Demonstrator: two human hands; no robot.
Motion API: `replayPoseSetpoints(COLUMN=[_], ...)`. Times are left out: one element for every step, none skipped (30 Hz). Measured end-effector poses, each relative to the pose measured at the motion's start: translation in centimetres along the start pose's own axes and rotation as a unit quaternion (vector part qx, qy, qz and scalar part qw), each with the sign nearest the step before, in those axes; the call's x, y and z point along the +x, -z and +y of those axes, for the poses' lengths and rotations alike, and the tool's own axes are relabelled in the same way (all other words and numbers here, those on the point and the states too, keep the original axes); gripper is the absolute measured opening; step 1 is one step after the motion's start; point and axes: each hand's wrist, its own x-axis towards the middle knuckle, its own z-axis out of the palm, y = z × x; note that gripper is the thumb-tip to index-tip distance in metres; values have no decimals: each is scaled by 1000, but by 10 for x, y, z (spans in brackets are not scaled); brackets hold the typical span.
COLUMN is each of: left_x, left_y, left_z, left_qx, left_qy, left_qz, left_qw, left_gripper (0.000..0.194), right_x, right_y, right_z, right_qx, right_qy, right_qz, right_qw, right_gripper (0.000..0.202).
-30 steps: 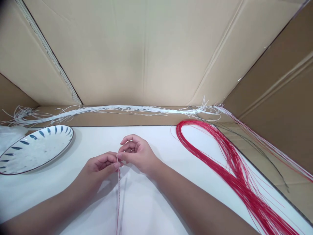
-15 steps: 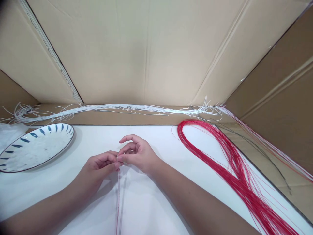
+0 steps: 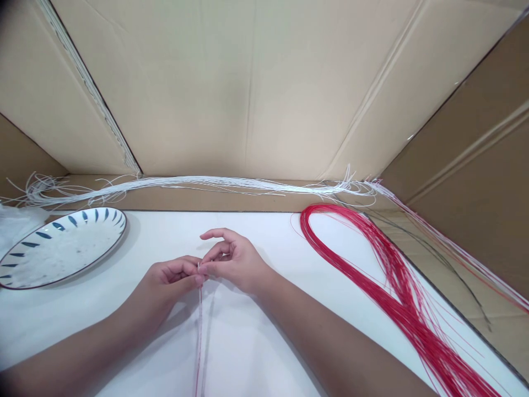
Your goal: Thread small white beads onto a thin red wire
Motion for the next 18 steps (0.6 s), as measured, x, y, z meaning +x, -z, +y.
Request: replayPoseSetpoints(left_x=[0,0,0,0,0,-1,-1,0,0,0,0,0,0,0,0,0,0,0], left_y=[0,-1,-1,-2,-2,-2,-1,-1,0,1,1,2,2,2,1,1,0,0], left_z=[0,1,2,3,4,4,4,4,4,4,3,3,2,2,3,3,3,4], left_qx=[-1,-2,-3,-4,-4,-5,-5,-5,-4,-4,-5,-6,-8,-10,-13,-18,-23,-29], left_qy=[3,5,8,9,10,10,9,7,6,5,4,6,8,10,14,18,22,25], left_qz=[0,0,0,1,0,-1,-2,-4,-7,-11,-15,-19,-23,-27,-30,-31,-31,-30], left_qw=[1000,1000,1000,1000,1000,1000,1000,1000,1000,1000,1000,1000,1000,1000,999,999,999,999], left_gripper=[20,21,21,21,21,22,22,22,22,22,21,20,20,20,20,20,20,20], right_x=[0,-1,-1,-1,-1,-1,-1,-1,-1,-1,-1,-1,-1,-1,-1,-1,0,0], right_y=[0,0,-1,-1,-1,-1,-1,-1,-1,-1,-1,-1,-1,-1,-1,-1,0,1], right_z=[0,0,1,1,1,0,0,0,0,-1,-1,-1,-1,0,0,1,1,1], right_qx=[-4,-10,-17,-23,-27,-29,-29,-27,-24,-22,-19,-17,-13,-9,-5,-2,-4,-15], right_qy=[0,-1,-2,-2,-2,-4,-6,-8,-11,-14,-14,-11,-6,1,10,18,27,41], right_qz=[0,0,0,1,2,2,1,-1,-4,-6,-9,-9,-6,-2,3,6,8,6], right_qw=[1000,1000,1000,1000,1000,1000,1000,1000,1000,1000,1000,1000,1000,1000,1000,1000,1000,999], right_gripper=[57,57,57,58,59,60,61,62,60,58,55,52,50,48,47,46,45,44])
